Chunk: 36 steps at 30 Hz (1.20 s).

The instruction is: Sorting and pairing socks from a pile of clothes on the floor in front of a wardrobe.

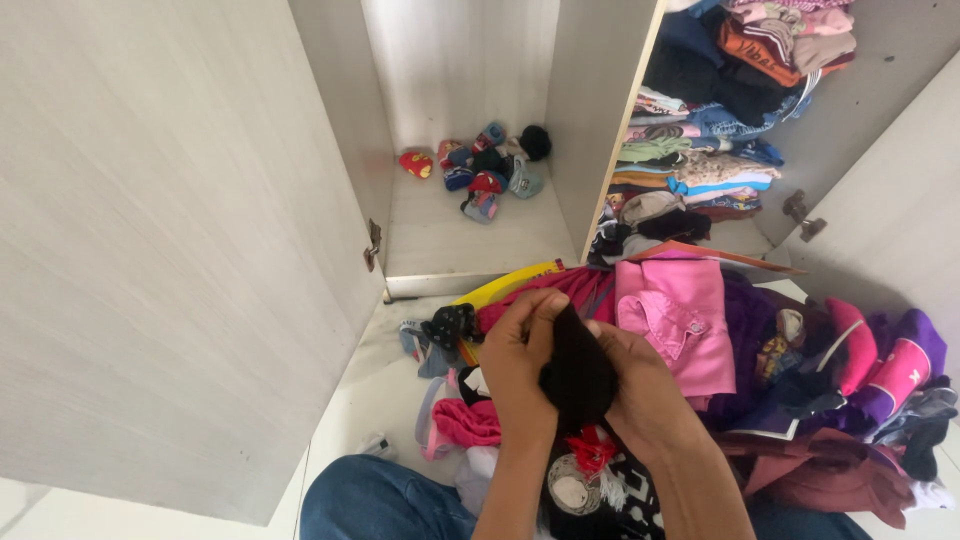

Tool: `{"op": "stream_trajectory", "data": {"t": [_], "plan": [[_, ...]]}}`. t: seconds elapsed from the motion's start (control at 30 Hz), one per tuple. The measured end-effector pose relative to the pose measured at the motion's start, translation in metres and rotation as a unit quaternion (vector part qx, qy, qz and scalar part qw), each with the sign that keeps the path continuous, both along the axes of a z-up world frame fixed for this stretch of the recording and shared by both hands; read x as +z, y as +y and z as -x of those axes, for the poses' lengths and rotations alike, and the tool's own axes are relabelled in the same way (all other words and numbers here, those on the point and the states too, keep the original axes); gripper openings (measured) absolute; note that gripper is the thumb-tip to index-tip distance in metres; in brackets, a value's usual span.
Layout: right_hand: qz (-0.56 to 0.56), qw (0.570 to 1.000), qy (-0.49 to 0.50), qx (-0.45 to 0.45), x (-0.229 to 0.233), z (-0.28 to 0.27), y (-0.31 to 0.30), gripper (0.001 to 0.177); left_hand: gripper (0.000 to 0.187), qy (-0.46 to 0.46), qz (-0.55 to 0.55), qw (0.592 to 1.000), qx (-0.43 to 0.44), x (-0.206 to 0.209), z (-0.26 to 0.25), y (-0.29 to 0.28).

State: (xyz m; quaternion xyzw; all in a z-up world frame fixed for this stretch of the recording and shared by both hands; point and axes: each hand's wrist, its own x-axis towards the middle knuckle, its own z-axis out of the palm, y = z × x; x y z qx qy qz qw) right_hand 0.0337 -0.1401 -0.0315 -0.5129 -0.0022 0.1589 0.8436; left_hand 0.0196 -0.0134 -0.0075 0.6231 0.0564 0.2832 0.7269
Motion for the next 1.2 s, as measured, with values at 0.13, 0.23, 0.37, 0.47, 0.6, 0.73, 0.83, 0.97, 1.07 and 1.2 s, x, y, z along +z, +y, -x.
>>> {"op": "stream_trajectory", "data": {"t": [0.13,0.23,0.37,0.47,0.6,0.73,0.83,0.97,1.07,1.2], "plan": [[-0.050,0.999,0.002,0.020,0.001,0.001,-0.002,0.028,0.016,0.037,0.039,0.998,-0.029,-0.009,-0.008,-0.001],[-0.079,0.996,0.039,0.001,0.010,0.008,0.001,0.025,0.017,0.027,0.028,0.999,-0.036,-0.005,-0.007,0.001],[-0.058,0.993,0.100,-0.008,0.009,0.012,0.006,0.027,0.018,-0.043,-0.032,0.999,0.006,-0.001,-0.008,0.007],[-0.019,0.997,0.067,0.038,0.047,0.022,0.022,0.028,0.020,-0.025,-0.022,0.999,0.027,-0.006,-0.019,0.018],[0.014,0.999,0.001,0.043,0.049,0.015,0.022,0.024,0.022,0.021,-0.039,0.999,0.004,-0.027,-0.025,0.034],[0.124,0.982,-0.133,-0.047,0.040,-0.007,0.016,0.017,0.038,0.084,0.142,0.967,-0.191,0.016,0.000,0.042],[0.218,0.949,-0.200,-0.107,0.047,-0.019,0.019,0.015,0.044,0.147,0.226,0.921,-0.279,0.017,0.002,0.039],[0.235,0.952,-0.175,-0.093,0.051,-0.028,0.026,0.012,0.047,0.116,0.131,0.949,-0.261,0.001,-0.009,0.039],[0.244,0.949,-0.184,-0.079,0.038,-0.043,0.023,0.014,0.049,0.179,0.102,0.956,-0.209,0.019,-0.009,0.040],[0.306,0.927,-0.194,-0.095,0.028,-0.057,0.021,0.023,0.048,0.233,0.118,0.942,-0.209,-0.004,-0.022,0.050]]}}
